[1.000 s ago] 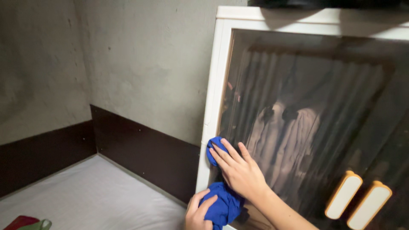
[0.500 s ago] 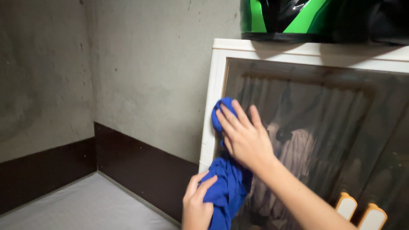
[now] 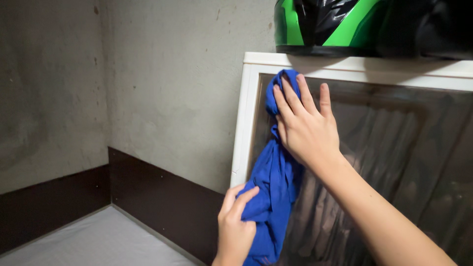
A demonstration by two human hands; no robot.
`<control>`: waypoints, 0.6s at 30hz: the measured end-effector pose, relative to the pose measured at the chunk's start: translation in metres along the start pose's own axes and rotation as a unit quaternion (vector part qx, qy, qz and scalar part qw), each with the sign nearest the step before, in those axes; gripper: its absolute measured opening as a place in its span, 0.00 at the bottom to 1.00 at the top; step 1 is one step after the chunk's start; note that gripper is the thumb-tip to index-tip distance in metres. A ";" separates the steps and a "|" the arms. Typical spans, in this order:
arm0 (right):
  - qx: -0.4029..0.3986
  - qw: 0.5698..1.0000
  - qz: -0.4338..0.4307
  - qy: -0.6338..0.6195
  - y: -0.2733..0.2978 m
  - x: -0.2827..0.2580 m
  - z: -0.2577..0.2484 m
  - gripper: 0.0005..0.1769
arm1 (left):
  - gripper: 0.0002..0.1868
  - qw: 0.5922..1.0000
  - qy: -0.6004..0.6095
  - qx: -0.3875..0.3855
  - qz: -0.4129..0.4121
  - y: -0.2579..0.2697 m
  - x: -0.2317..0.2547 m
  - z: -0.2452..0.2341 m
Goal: The person wipes the exterior surfaces of a white plastic storage cabinet using a blue cloth. They clean the solid doors, the transparent upper doors, and the side edges of the cabinet in a continuous wiping motion.
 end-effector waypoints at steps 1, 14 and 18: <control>-0.006 1.000 -0.001 0.009 0.006 0.000 0.000 0.34 | 0.32 1.000 0.003 -0.001 0.000 0.008 -0.001 0.001; -0.112 0.991 -0.049 -0.046 0.109 -0.041 -0.009 0.34 | 0.27 0.997 0.022 -0.021 -0.067 0.112 -0.041 0.002; -0.145 0.986 -0.053 -0.066 0.145 -0.058 -0.010 0.33 | 0.27 0.996 -0.003 -0.027 -0.084 0.134 -0.043 -0.009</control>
Point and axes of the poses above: each hand's wrist, its own y-axis away from the middle knuckle, its own z-axis out of the palm, x = y × z, the point moved 5 cm from there along -y, towards the middle knuckle, and after that the axes turned 10 degrees about z, right-handed, at the moved point
